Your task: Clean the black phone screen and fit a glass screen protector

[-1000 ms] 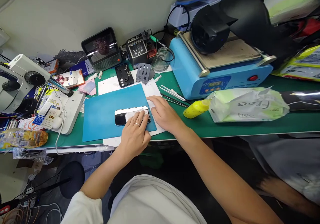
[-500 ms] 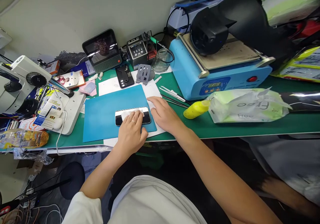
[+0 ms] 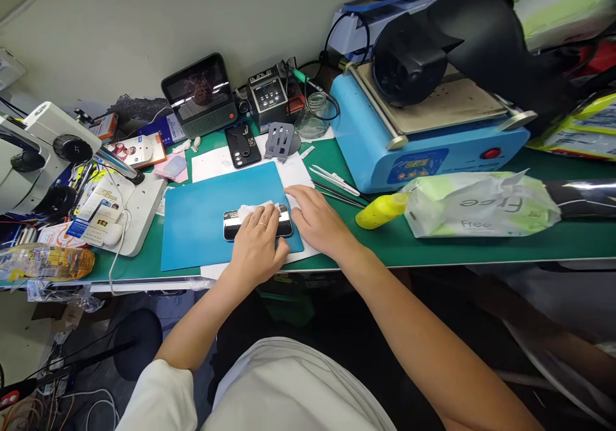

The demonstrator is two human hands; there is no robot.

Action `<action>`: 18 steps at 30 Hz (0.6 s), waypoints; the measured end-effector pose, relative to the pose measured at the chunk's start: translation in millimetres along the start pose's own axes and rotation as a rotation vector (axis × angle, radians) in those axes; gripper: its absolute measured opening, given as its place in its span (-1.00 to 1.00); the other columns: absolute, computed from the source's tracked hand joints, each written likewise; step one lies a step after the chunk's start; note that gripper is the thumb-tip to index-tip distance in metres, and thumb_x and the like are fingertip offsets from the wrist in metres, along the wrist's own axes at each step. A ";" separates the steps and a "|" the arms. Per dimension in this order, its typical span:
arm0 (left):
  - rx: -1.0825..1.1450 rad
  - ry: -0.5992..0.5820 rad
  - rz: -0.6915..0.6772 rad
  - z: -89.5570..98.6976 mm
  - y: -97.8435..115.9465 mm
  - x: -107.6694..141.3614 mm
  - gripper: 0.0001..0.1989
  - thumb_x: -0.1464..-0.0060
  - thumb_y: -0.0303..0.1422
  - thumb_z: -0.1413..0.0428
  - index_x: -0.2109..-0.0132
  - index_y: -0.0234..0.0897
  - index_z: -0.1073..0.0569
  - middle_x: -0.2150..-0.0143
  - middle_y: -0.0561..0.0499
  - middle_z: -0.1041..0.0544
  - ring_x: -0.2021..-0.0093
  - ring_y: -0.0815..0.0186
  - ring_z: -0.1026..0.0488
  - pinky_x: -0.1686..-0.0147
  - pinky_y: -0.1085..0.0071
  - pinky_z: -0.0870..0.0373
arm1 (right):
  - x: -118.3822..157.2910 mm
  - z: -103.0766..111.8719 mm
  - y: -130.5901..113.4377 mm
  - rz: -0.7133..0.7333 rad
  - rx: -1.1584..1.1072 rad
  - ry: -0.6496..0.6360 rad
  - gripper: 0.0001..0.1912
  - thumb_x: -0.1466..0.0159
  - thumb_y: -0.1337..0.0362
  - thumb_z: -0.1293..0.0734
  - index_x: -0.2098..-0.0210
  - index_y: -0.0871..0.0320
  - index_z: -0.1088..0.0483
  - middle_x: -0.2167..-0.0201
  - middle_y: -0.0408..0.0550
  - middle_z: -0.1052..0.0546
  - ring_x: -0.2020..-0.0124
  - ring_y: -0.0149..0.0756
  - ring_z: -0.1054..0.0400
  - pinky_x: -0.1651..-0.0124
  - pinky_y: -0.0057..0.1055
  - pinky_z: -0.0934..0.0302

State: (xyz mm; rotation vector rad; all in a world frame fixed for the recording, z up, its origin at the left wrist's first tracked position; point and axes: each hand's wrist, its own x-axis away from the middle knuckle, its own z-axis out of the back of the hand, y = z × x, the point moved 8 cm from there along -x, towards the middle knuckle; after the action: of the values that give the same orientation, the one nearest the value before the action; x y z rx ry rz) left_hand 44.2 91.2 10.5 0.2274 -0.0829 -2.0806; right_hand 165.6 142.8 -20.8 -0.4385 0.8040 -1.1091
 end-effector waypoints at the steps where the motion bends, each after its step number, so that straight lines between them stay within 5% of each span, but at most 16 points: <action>1: 0.001 -0.001 0.003 -0.6 0.7 -1.2 -0.44 -0.28 -0.36 0.04 -0.36 -0.51 -0.30 -0.42 -0.30 -0.33 -0.44 -0.04 -0.25 -0.43 0.03 -0.20 | 0.2 0.1 0.1 0.000 0.003 -0.001 -0.51 -0.38 0.35 -0.07 -0.24 0.13 -0.32 -0.21 0.17 -0.44 -0.27 0.03 -0.30 -0.34 0.09 -0.20; 7: -0.025 -0.017 0.009 3.2 1.6 27.4 -0.43 -0.31 -0.37 0.07 -0.40 -0.51 -0.24 -0.47 -0.28 -0.25 -0.47 -0.02 -0.20 -0.44 0.03 -0.19 | 1.9 1.4 -1.8 0.005 0.018 -0.023 -0.52 -0.37 0.35 -0.07 -0.23 0.15 -0.33 -0.21 0.18 -0.45 -0.26 0.02 -0.31 -0.35 0.08 -0.20; 13: -0.086 -0.056 0.117 14.5 -23.9 66.6 -0.45 -0.38 -0.35 0.10 -0.44 -0.43 -0.18 -0.50 -0.26 -0.19 -0.50 0.01 -0.15 -0.44 -0.02 -0.19 | 5.7 0.0 -3.8 -0.008 0.018 -0.062 -0.53 -0.40 0.29 -0.10 -0.23 0.19 -0.35 -0.24 0.20 -0.41 -0.30 0.08 -0.26 -0.34 0.10 -0.21; 18: -0.115 -0.033 0.136 18.3 -33.1 66.1 -0.46 -0.39 -0.34 0.11 -0.42 -0.46 -0.22 -0.47 -0.31 -0.24 -0.48 0.00 -0.19 -0.43 -0.04 -0.22 | 6.6 -2.2 -4.3 -0.012 0.031 -0.088 -0.53 -0.42 0.26 -0.09 -0.24 0.16 -0.35 -0.26 0.20 -0.41 -0.32 0.10 -0.24 -0.35 0.14 -0.20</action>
State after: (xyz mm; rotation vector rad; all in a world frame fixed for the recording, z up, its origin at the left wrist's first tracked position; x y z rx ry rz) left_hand -19.6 49.7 15.0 0.1143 0.0011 -1.9466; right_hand 162.8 135.2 -21.6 -0.4635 0.7072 -1.1043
